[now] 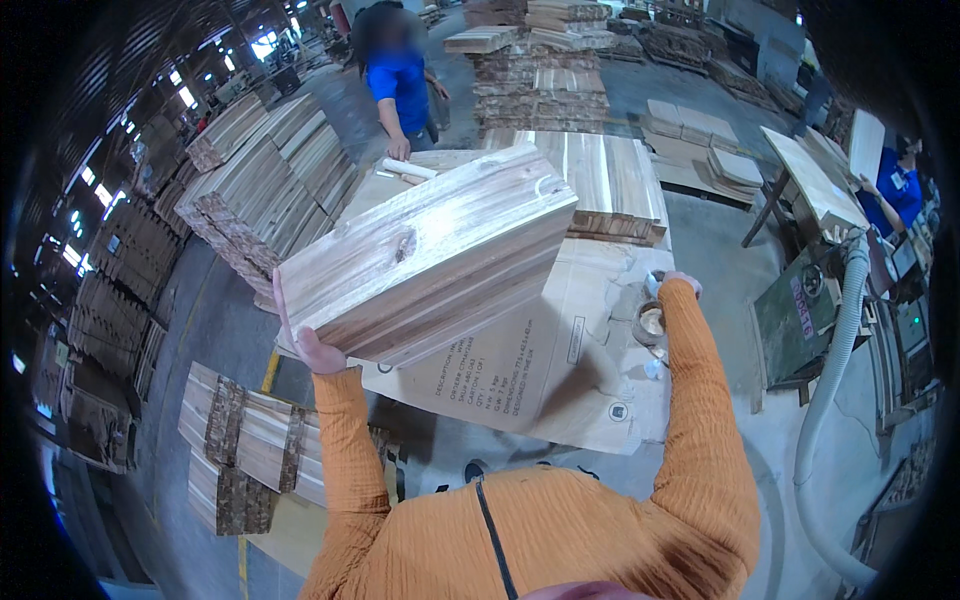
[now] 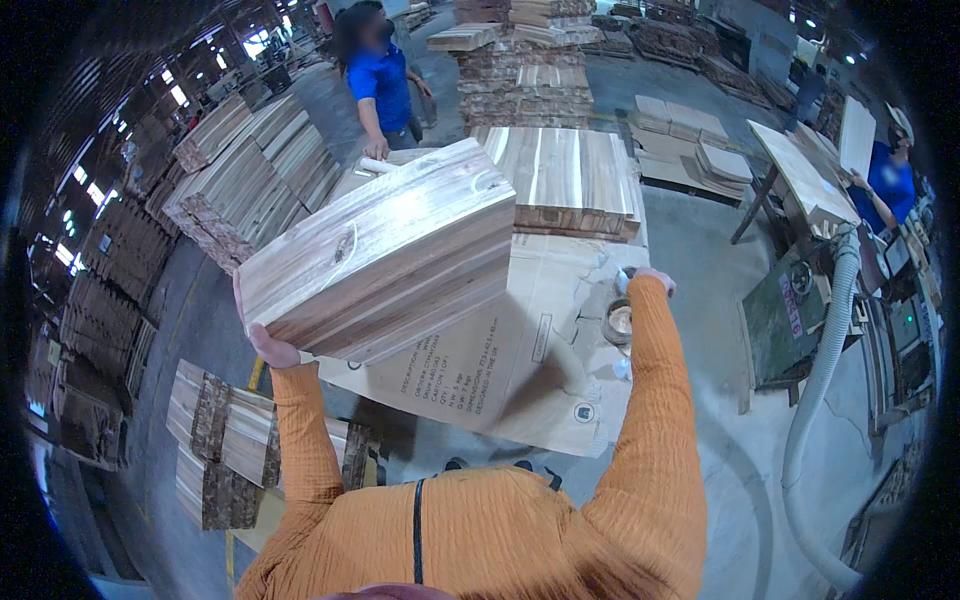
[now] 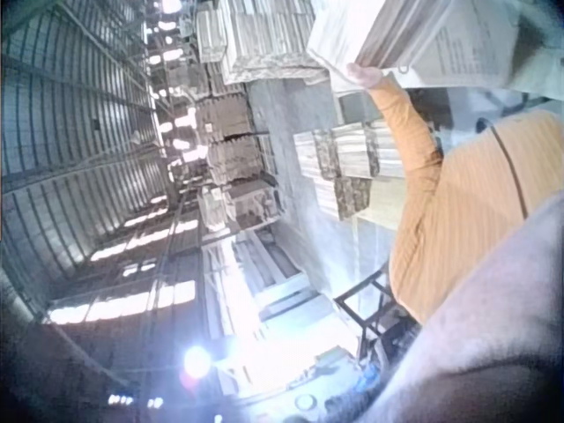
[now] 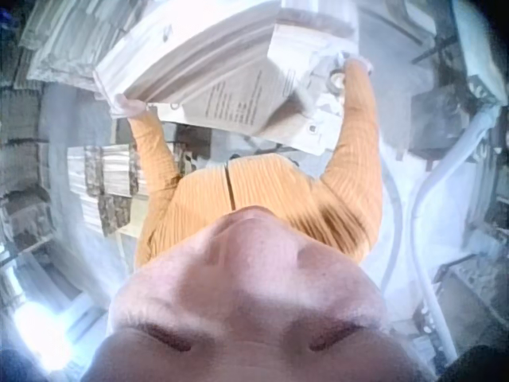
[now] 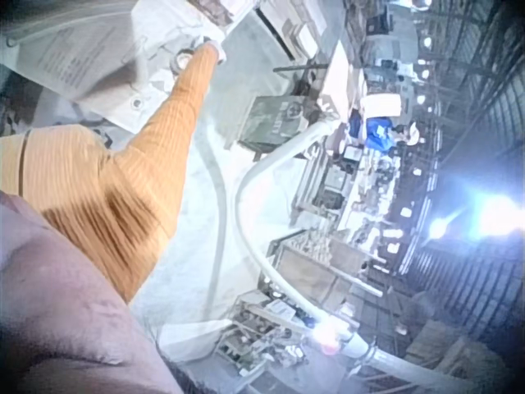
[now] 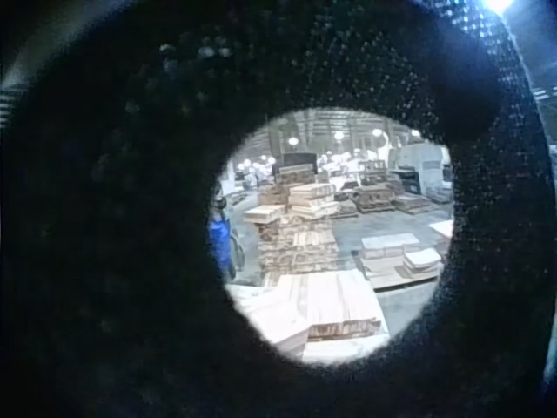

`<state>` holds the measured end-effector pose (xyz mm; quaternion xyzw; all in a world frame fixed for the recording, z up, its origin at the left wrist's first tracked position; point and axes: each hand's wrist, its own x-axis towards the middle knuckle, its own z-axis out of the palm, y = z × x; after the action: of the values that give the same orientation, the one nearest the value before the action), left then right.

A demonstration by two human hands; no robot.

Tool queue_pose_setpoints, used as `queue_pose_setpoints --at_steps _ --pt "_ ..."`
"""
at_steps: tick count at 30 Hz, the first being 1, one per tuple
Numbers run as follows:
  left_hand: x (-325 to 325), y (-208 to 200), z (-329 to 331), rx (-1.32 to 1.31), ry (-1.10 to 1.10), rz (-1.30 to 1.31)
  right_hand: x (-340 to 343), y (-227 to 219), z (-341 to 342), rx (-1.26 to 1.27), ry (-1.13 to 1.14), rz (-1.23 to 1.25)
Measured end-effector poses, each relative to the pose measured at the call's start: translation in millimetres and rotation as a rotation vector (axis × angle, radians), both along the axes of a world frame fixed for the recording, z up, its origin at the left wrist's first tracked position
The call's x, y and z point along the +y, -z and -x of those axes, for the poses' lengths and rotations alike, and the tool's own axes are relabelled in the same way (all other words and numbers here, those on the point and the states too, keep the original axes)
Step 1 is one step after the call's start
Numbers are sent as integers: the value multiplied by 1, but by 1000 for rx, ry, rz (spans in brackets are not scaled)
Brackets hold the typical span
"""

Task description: The person picks up wooden planks from a table, wipes their edges with a white cloth, and stacks them on a pile on the floor. The person repeats this process for several planks, moving between the table and the floor pile.

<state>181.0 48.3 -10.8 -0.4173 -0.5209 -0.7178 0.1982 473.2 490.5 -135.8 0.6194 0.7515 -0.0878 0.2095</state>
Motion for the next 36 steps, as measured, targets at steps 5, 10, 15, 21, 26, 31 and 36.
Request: queue_pose_setpoints --at_steps 5,10,15,21,26,31,36 --pt "3 -5 -4 -22 26 -13 4 3 -3 -18 36 -27" --pt "-1 -5 -4 -38 39 -7 3 -9 3 138 -75 -281" --pt "5 -3 5 10 -47 14 10 -82 24 1085 -355 -141" --pt "-3 2 9 -5 -37 14 -68 -189 78 1532 -748 161" --pt "1 2 7 16 -10 -21 -100 -221 93 1489 -833 435" --pt "-1 1 9 50 -30 -6 -103 -220 93 1471 -912 325" --pt "-2 3 8 19 40 -44 -109 -221 94 1444 -915 236"
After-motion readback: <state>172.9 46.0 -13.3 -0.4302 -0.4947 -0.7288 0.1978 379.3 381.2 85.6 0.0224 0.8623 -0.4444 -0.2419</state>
